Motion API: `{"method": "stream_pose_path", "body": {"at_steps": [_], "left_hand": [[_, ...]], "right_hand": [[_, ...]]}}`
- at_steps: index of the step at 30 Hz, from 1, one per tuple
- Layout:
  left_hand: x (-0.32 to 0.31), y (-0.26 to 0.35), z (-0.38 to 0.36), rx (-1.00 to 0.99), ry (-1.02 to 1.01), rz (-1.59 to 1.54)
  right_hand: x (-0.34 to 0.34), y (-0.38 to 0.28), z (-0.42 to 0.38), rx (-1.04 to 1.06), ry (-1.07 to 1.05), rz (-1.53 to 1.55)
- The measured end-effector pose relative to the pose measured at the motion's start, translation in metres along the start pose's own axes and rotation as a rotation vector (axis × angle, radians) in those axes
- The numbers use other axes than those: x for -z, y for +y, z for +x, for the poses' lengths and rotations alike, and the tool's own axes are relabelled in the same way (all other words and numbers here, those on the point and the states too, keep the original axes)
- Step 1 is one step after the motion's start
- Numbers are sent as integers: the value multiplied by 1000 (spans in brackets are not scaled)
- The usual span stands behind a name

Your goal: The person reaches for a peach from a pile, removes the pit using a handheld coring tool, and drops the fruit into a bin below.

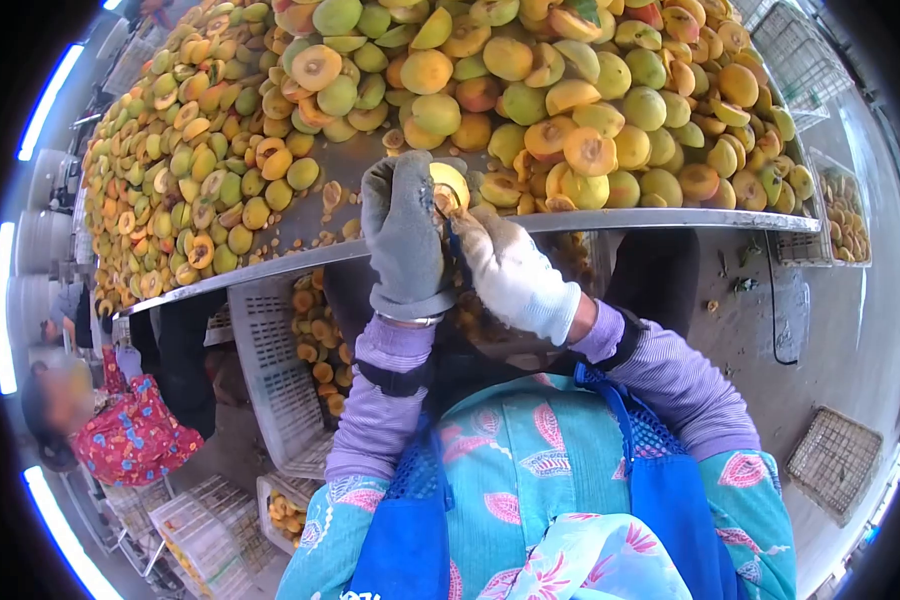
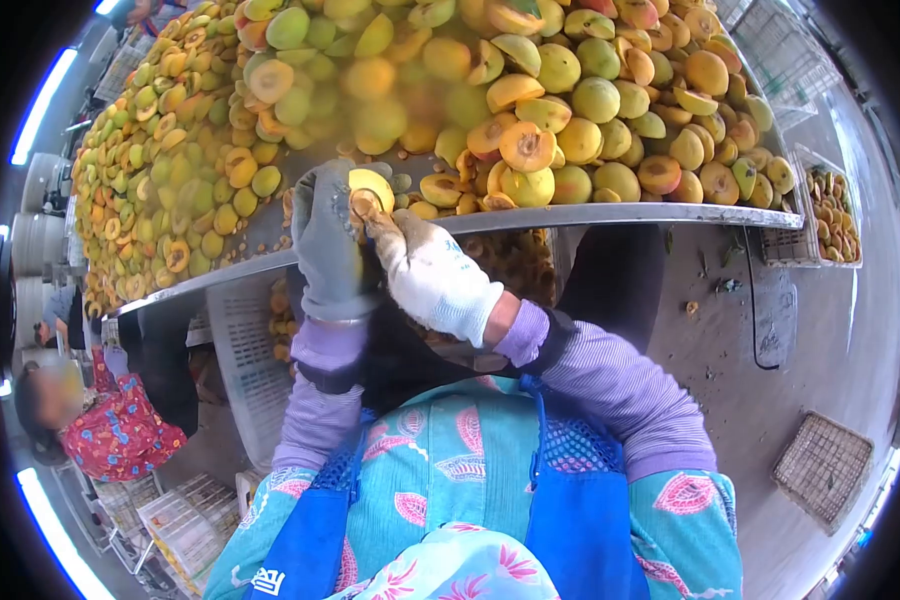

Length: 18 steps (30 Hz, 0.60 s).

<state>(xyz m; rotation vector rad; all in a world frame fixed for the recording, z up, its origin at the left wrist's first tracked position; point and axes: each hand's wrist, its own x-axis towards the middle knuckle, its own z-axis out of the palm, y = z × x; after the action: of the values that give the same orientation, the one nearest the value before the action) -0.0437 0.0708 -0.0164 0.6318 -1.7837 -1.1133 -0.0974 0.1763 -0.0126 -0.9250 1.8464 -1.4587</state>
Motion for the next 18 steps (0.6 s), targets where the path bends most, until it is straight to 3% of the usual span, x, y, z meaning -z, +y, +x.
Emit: {"method": "stream_pose_path", "body": {"at_steps": [1,3,4,6,8,10,11,12,14,15,16,18], "left_hand": [[-2,1,-1,7,-14,5],[-11,8,3,470,35,-696],[-13,8,7,467,30,-701],[-8,5,10,378,-180,-659],[3,0,17,433,-262,-597],[11,-3,28,517,-443,-480],[7,0,29,540,-380,-482],[7,3,32,533,-379,-480],[9,10,33,590,-505,-311],[11,3,36,572,-568,-262],[11,1,34,574,-563,-259],[9,-1,35,571,-464,-480]], "right_hand": [[-2,3,-2,-12,6,9],[-5,7,0,81,108,173],[-1,10,4,84,113,170],[6,14,10,28,27,88],[17,8,8,30,-79,5],[0,-5,1,-172,-27,176],[-7,-19,0,-461,5,355],[-8,-18,3,-454,4,357],[-11,-5,2,-621,-56,750],[-13,-2,2,-381,-48,458],[-14,-2,2,-382,-54,459],[-13,-10,7,-579,-92,675]]}}
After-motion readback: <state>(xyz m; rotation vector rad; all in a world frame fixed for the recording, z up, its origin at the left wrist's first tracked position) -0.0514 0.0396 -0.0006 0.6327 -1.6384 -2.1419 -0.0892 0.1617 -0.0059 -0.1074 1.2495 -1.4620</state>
